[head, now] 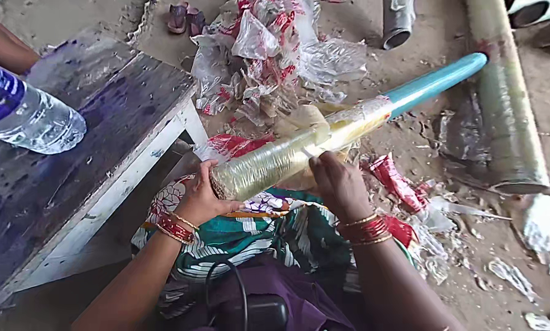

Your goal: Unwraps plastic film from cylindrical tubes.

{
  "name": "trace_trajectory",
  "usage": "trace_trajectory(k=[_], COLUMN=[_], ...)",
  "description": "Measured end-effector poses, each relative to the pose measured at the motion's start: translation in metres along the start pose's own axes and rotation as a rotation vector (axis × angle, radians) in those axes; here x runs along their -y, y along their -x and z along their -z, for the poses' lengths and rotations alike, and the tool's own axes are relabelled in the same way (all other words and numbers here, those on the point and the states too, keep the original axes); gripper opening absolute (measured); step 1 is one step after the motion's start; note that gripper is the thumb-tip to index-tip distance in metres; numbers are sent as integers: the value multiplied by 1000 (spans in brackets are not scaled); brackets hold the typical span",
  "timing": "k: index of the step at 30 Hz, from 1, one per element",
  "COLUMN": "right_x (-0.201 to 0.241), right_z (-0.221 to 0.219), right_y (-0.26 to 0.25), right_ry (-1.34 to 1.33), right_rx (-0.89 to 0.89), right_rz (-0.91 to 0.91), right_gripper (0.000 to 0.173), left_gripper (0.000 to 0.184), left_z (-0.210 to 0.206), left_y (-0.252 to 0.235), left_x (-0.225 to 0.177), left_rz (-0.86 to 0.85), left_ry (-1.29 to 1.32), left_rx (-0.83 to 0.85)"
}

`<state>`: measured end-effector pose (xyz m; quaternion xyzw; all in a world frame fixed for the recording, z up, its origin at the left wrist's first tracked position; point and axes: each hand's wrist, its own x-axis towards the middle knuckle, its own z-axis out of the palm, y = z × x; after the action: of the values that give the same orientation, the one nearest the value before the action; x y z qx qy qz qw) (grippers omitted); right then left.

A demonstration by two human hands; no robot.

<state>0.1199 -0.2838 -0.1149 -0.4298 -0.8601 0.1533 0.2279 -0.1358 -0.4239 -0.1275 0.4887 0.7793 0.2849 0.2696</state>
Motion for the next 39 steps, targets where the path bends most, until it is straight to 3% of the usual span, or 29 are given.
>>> trace_trajectory(k=[2,7,10,17,24,28,32,36,39], right_x=[18,56,71,87,104,103,110,113,113], right_z=[-13,-21,-17,-10,-11,-13,-10,-12,-14], right_y=[4,-14,-28,-45,-38,-37,-40,-49,-52], right_ry=[-40,11,98,201,247,190,230,280,343], right_rx=[49,74,144,271,229,169,204,255,257], right_rz=[232,598,658,700,762,744,795,917,980], right_gripper=[17,23,31,15,29,17,18,35,25], left_gripper=[118,127,124,112,105,103,103,102,101], left_z=[1,-6,-7,-13,-13,-17,-20,-20,-22], left_y=[-1,3,4,7,10,11,12,11,11], left_x=[-1,11,13,20,20,22,24,24,26], left_rz=[-3,-165,-155,-234,-286,-331,-366,-361,-385], left_ry=[-29,-135,-149,-133,-126,-112,-147,-139,-151], left_rx=[27,-41,-66,-152,-193,-232,-239,-234,-273])
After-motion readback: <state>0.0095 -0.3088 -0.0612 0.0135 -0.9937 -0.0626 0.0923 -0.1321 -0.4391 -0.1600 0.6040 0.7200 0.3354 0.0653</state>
